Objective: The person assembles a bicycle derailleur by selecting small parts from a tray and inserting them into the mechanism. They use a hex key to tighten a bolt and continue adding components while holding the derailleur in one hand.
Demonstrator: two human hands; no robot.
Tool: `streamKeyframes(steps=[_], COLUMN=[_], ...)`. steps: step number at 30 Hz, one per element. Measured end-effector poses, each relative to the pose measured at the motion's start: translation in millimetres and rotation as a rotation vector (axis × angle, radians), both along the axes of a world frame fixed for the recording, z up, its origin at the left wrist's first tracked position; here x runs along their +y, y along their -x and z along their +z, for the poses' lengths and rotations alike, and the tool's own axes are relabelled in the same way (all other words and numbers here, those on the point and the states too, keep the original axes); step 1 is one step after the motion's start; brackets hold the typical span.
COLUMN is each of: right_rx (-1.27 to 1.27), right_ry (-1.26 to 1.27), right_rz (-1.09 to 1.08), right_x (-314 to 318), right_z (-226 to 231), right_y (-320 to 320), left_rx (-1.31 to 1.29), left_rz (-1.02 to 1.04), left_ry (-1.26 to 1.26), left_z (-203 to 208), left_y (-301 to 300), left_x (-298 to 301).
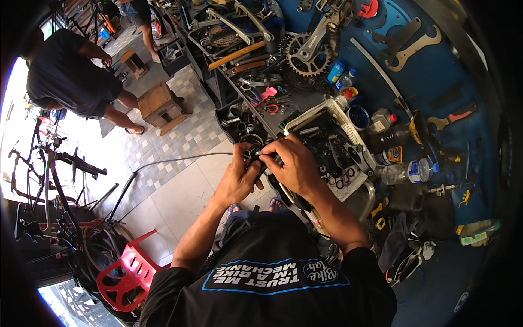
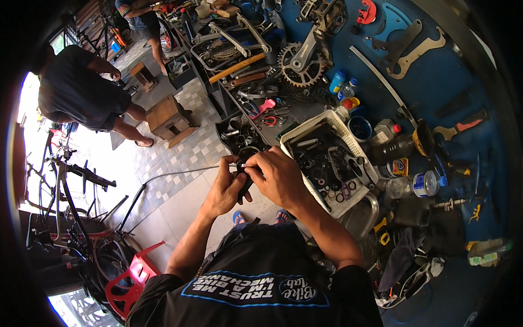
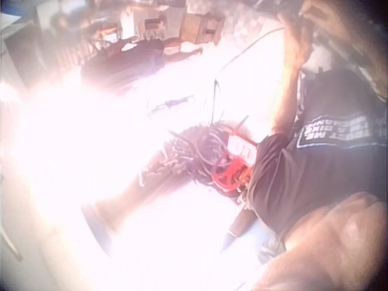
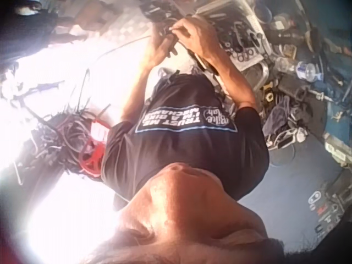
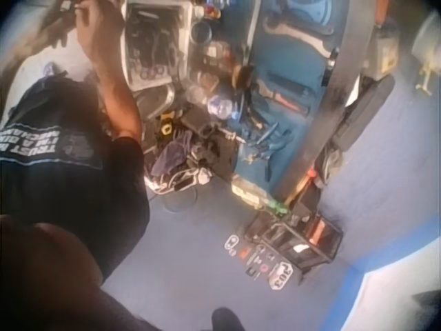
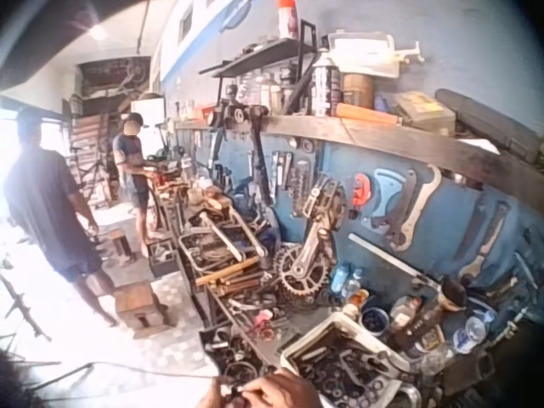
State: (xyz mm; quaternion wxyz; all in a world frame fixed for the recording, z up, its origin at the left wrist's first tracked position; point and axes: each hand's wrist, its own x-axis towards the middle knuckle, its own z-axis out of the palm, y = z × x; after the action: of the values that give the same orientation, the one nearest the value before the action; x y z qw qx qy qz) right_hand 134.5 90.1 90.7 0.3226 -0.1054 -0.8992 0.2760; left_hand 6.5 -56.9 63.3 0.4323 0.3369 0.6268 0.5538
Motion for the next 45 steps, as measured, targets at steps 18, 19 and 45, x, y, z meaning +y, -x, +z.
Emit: streamKeyframes(steps=[18, 19, 45], right_rx=[-0.129, -0.148, -0.179], right_ry=[-0.138, -0.119, 0.044], right_rz=[0.011, 0.036, 0.091], right_x=[25, 27, 17], right_z=[16, 15, 32], right_y=[2, 2, 8], left_rx=[0.024, 0.034, 0.229], left_rz=[0.014, 0.008, -0.020], left_ry=[-0.054, -0.064, -0.070], left_z=[12, 12, 35], left_y=[1, 2, 12], left_x=[2, 2, -3])
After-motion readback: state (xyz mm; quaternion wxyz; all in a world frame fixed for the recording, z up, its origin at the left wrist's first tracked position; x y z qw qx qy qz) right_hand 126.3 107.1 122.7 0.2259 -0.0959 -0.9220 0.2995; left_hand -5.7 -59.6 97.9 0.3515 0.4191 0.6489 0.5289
